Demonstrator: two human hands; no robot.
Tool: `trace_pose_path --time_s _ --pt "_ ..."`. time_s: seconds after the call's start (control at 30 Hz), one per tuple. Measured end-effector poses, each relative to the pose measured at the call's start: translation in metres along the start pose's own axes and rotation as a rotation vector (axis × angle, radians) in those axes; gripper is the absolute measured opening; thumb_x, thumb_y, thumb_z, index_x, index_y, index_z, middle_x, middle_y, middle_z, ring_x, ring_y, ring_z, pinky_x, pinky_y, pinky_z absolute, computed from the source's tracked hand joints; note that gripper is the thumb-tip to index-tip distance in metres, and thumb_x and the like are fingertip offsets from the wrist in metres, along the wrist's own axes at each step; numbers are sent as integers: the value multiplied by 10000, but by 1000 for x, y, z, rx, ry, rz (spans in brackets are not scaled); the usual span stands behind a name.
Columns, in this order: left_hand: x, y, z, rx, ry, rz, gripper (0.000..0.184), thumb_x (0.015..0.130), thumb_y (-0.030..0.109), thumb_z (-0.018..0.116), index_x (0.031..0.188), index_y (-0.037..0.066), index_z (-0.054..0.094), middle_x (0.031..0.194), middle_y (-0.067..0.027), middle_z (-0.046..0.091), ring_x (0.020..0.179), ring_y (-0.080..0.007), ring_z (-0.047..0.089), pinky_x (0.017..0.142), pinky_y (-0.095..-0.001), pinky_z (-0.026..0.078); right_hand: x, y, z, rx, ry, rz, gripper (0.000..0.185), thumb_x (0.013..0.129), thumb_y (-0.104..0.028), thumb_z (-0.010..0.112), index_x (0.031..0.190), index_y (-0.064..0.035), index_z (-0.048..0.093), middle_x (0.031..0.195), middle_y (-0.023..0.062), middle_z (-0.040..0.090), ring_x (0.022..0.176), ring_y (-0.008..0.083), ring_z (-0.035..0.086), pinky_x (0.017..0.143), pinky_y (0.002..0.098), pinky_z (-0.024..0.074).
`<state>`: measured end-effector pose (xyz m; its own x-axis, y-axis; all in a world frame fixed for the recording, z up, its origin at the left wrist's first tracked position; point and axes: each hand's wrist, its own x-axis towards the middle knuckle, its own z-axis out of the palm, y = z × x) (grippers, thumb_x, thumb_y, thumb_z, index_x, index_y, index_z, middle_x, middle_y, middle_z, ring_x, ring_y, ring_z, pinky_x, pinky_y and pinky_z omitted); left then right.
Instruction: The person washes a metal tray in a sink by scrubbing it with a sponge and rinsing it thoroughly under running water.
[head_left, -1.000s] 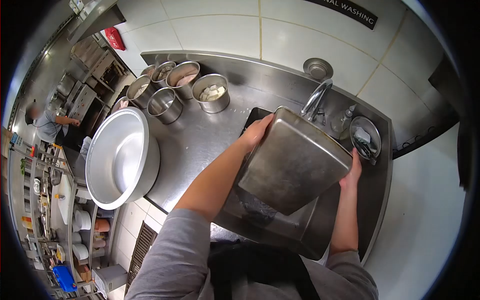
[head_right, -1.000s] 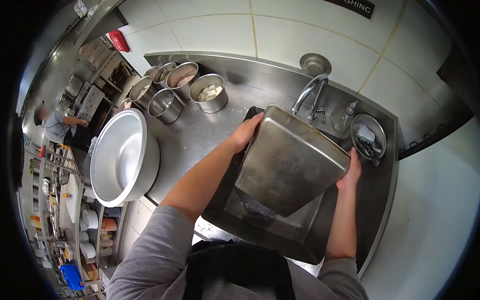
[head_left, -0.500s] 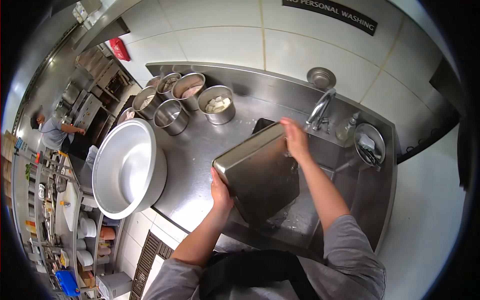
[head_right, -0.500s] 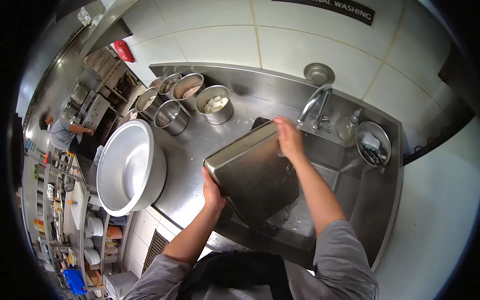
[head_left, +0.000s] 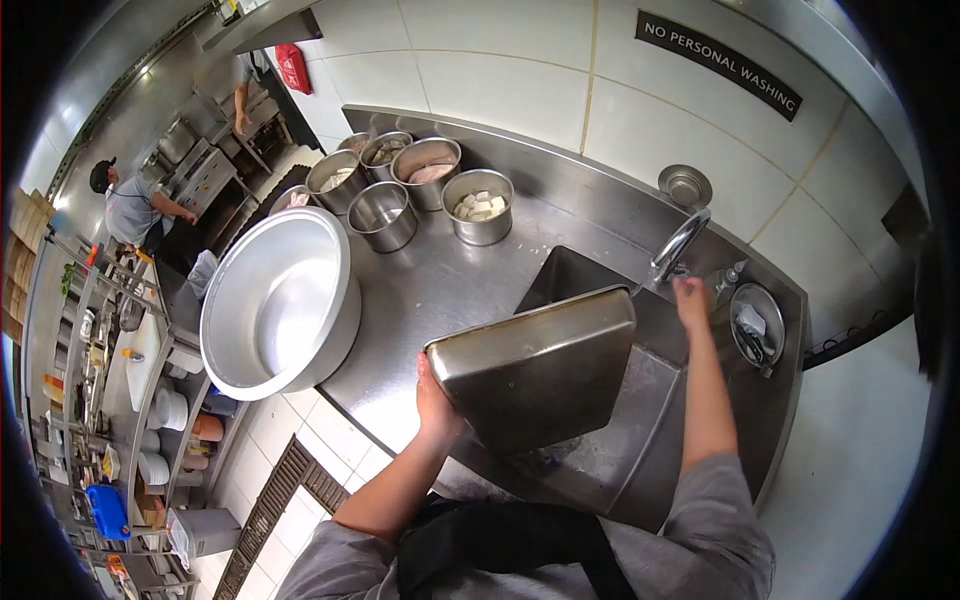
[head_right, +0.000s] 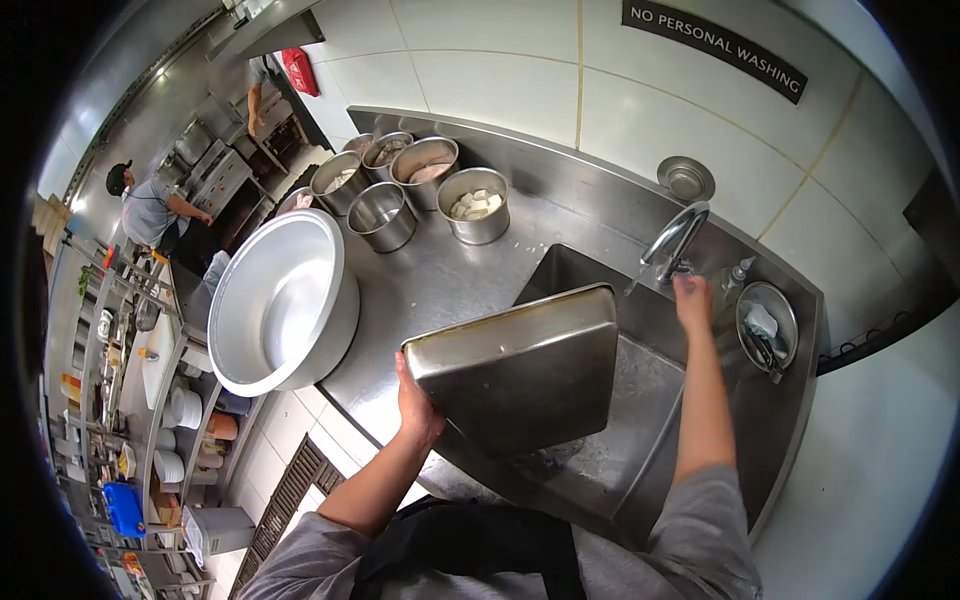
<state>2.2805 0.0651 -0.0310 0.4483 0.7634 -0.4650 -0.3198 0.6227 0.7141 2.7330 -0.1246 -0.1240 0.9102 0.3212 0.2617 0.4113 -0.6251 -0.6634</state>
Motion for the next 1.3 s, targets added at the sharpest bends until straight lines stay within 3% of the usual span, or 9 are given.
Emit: trace_pose_path --time_s 0.13,0.2,0.27,0.43,0.53,0.6,0.77,0.93,1.3 --pt "0 2 -11 -39 -22 81 749 890 699 356 1318 91 446 1328 -151 478 1223 -317 457 1038 -482 366 -135 57 56 414 -355 184 651 916 -510 532 1378 -80 371 1356 131 458 1271 263 407 1017 418 357" --pt "-10 11 -7 -71 29 49 794 850 743 378 1313 103 454 1326 -136 479 1239 -307 434 1064 -482 316 -222 45 53 593 -853 865 930 850 -762 293 1512 -157 44 1538 166 198 1395 389 209 1051 594 271" --pt "-17 19 -5 -42 18 76 799 844 750 378 1311 107 457 1318 -129 484 1247 -300 423 1081 -469 283 -270 9 36 1057 -929 1348 966 844 -765 287 1466 -38 152 1467 263 262 1316 485 308 1023 597 333" --pt "-17 24 -19 -27 -96 138 753 853 741 368 1244 110 493 1212 -66 541 1181 -243 459 1057 -423 282 -321 -10 38 1960 -947 1250 739 925 -563 379 1264 93 387 1247 281 490 1140 493 499 994 606 393" --pt "-31 43 -8 -105 -268 121 653 901 678 364 1198 116 512 1161 -41 560 1126 -223 494 996 -382 347 -303 -42 18 2057 -820 732 485 919 -342 417 1009 119 542 1013 274 595 959 465 594 991 608 416" --pt "-36 58 9 -125 -240 171 603 925 636 366 1193 117 513 1152 -38 560 1102 -215 506 968 -370 371 -291 -71 -5 1995 -690 788 380 896 -227 424 783 105 569 860 248 622 850 436 620 995 601 428" --pt "-54 105 22 -38 -171 469 438 976 432 402 1268 107 433 1168 -12 522 1090 -170 484 986 -358 328 -281 -93 -46 2043 -570 734 340 909 -243 431 927 62 579 1030 229 611 969 411 595 997 572 433" --pt "-60 125 -19 83 -142 46 613 934 468 459 1396 81 345 1389 -90 439 1250 -249 440 1059 -468 317 -300 -121 -96 2087 -384 540 509 947 -445 445 1356 -142 475 1367 73 507 1268 296 454 1020 488 403" --pt "-103 226 -61 185 -487 137 731 720 -7 412 1428 148 314 1215 -124 501 1047 -234 532 863 -339 479 -328 -191 -137 1625 -602 605 588 943 -476 449 1309 -16 478 1256 146 564 1098 301 578 942 446 467"
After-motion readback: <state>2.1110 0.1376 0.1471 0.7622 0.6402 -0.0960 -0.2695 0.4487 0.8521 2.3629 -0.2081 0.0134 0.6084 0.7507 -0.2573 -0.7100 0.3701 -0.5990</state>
